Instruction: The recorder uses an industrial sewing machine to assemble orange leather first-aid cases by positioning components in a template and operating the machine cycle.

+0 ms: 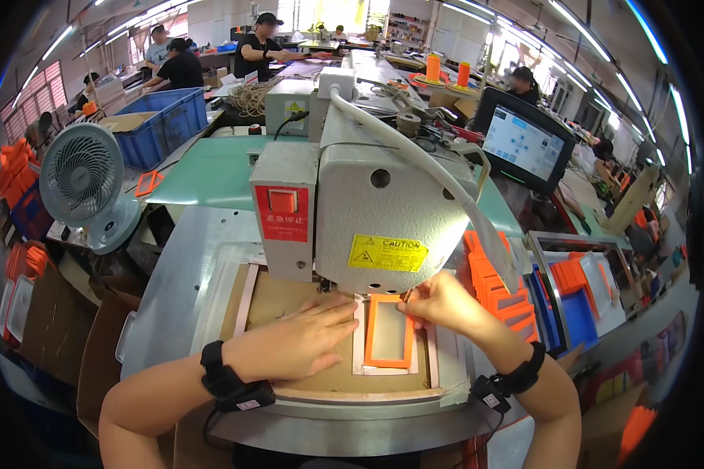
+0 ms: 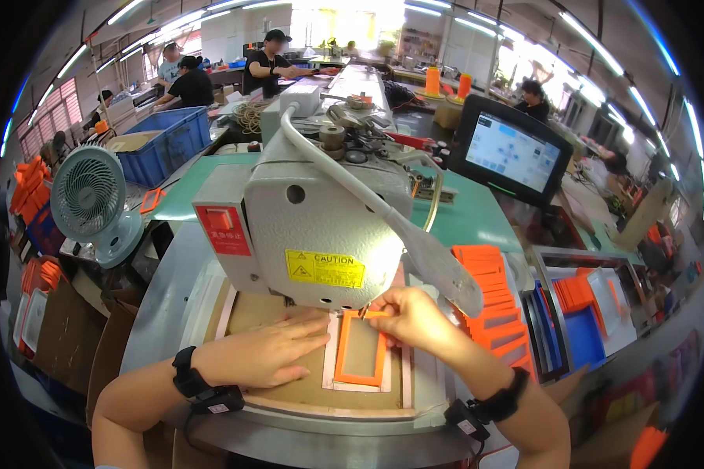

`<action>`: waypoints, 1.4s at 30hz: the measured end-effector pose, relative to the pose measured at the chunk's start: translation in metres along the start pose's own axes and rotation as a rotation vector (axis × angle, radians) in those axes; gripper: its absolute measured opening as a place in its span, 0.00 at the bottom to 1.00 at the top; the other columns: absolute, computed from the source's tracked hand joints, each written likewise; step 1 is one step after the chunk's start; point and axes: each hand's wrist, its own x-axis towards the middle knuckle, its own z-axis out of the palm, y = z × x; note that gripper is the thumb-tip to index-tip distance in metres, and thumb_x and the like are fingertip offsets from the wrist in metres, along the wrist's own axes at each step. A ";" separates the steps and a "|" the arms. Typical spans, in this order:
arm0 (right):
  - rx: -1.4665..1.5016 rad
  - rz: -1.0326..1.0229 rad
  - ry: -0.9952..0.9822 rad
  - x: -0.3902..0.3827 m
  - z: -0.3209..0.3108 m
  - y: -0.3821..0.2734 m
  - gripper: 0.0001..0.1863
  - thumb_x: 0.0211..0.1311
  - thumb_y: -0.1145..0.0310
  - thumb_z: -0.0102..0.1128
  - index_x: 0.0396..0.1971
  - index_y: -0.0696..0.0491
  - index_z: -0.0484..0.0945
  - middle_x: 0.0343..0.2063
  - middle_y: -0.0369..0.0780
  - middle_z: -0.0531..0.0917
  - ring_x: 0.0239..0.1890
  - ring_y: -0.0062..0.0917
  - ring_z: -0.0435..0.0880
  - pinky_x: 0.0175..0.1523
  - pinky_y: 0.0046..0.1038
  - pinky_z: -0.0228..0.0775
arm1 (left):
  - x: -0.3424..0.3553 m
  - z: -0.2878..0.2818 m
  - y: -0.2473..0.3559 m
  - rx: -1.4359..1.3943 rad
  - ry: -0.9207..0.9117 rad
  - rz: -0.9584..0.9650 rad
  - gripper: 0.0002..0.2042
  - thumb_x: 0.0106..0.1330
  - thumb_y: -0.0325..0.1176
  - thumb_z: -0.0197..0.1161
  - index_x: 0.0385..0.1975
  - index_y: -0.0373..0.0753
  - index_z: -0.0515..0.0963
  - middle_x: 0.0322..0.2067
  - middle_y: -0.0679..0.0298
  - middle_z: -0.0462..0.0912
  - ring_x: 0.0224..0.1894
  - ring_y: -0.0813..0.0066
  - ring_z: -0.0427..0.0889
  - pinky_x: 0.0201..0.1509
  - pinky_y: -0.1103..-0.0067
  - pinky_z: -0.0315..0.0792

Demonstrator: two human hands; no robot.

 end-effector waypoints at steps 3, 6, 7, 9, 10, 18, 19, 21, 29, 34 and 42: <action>-0.299 -0.255 0.184 0.008 0.016 0.007 0.12 0.53 0.73 0.67 0.37 0.61 0.81 0.24 0.47 0.83 0.28 0.36 0.85 0.38 0.36 0.76 | -0.001 0.000 -0.003 -0.016 -0.027 0.008 0.29 0.68 0.35 0.59 0.67 0.30 0.63 0.71 0.45 0.58 0.73 0.50 0.58 0.75 0.56 0.55; -0.352 -0.360 0.233 0.009 0.020 0.008 0.11 0.53 0.74 0.67 0.35 0.61 0.81 0.27 0.50 0.84 0.33 0.45 0.84 0.42 0.38 0.76 | 0.000 0.000 -0.006 -0.012 -0.018 0.017 0.29 0.67 0.35 0.60 0.67 0.31 0.64 0.70 0.45 0.61 0.72 0.50 0.60 0.75 0.58 0.57; -0.363 -0.375 0.235 0.008 0.022 0.007 0.10 0.53 0.73 0.67 0.35 0.61 0.82 0.27 0.50 0.84 0.33 0.46 0.84 0.42 0.39 0.76 | 0.000 0.000 -0.007 -0.006 -0.014 0.018 0.29 0.67 0.34 0.61 0.67 0.32 0.64 0.69 0.46 0.62 0.72 0.50 0.61 0.74 0.58 0.57; -0.386 -0.407 0.239 0.007 0.023 0.004 0.09 0.53 0.73 0.67 0.33 0.60 0.82 0.28 0.51 0.83 0.34 0.48 0.84 0.42 0.40 0.76 | 0.002 -0.004 -0.001 -0.009 0.013 -0.016 0.29 0.66 0.34 0.62 0.65 0.33 0.65 0.67 0.47 0.65 0.70 0.51 0.63 0.73 0.60 0.60; -0.407 -0.395 0.214 0.008 0.023 0.007 0.08 0.53 0.73 0.67 0.33 0.60 0.82 0.28 0.51 0.83 0.34 0.48 0.84 0.42 0.41 0.76 | 0.003 -0.005 0.001 -0.009 0.027 -0.033 0.29 0.65 0.35 0.63 0.65 0.33 0.66 0.66 0.47 0.66 0.69 0.51 0.64 0.72 0.60 0.61; -0.559 -0.415 0.138 0.006 0.024 0.014 0.05 0.55 0.72 0.67 0.28 0.57 0.83 0.27 0.51 0.83 0.33 0.45 0.84 0.41 0.41 0.77 | 0.014 0.003 0.015 0.165 0.195 -0.009 0.28 0.62 0.39 0.67 0.60 0.37 0.71 0.63 0.54 0.69 0.64 0.55 0.68 0.65 0.58 0.66; -0.590 -0.438 0.158 0.006 0.025 0.016 0.05 0.55 0.72 0.67 0.28 0.57 0.83 0.26 0.50 0.83 0.33 0.45 0.84 0.40 0.41 0.77 | 0.016 0.002 0.016 0.178 0.182 -0.014 0.28 0.62 0.40 0.67 0.61 0.38 0.71 0.65 0.54 0.67 0.65 0.54 0.68 0.65 0.58 0.66; -0.652 -0.483 0.199 0.004 0.027 0.020 0.04 0.54 0.71 0.67 0.28 0.56 0.84 0.26 0.48 0.82 0.33 0.43 0.84 0.38 0.40 0.77 | 0.020 0.006 0.016 0.227 0.215 -0.017 0.28 0.61 0.42 0.68 0.60 0.38 0.72 0.64 0.55 0.68 0.65 0.56 0.68 0.62 0.58 0.67; -0.688 -0.671 0.256 -0.010 0.016 0.029 0.07 0.53 0.70 0.68 0.30 0.56 0.85 0.36 0.43 0.81 0.40 0.39 0.81 0.45 0.36 0.74 | 0.025 0.003 0.020 0.203 0.268 -0.012 0.25 0.54 0.40 0.69 0.50 0.36 0.76 0.54 0.58 0.77 0.58 0.65 0.75 0.58 0.64 0.68; -1.064 -0.779 0.086 -0.017 0.011 -0.002 0.11 0.52 0.68 0.69 0.31 0.61 0.84 0.37 0.44 0.80 0.44 0.42 0.79 0.48 0.37 0.73 | 0.027 0.000 0.019 0.148 0.170 -0.001 0.25 0.57 0.39 0.66 0.54 0.34 0.73 0.54 0.57 0.77 0.56 0.63 0.78 0.51 0.66 0.75; -0.556 -0.729 0.113 -0.019 0.005 0.025 0.14 0.53 0.75 0.68 0.41 0.62 0.83 0.41 0.49 0.78 0.46 0.45 0.78 0.54 0.41 0.71 | 0.036 0.005 0.011 0.176 0.291 0.091 0.19 0.53 0.38 0.63 0.42 0.34 0.75 0.53 0.56 0.78 0.56 0.64 0.76 0.55 0.65 0.72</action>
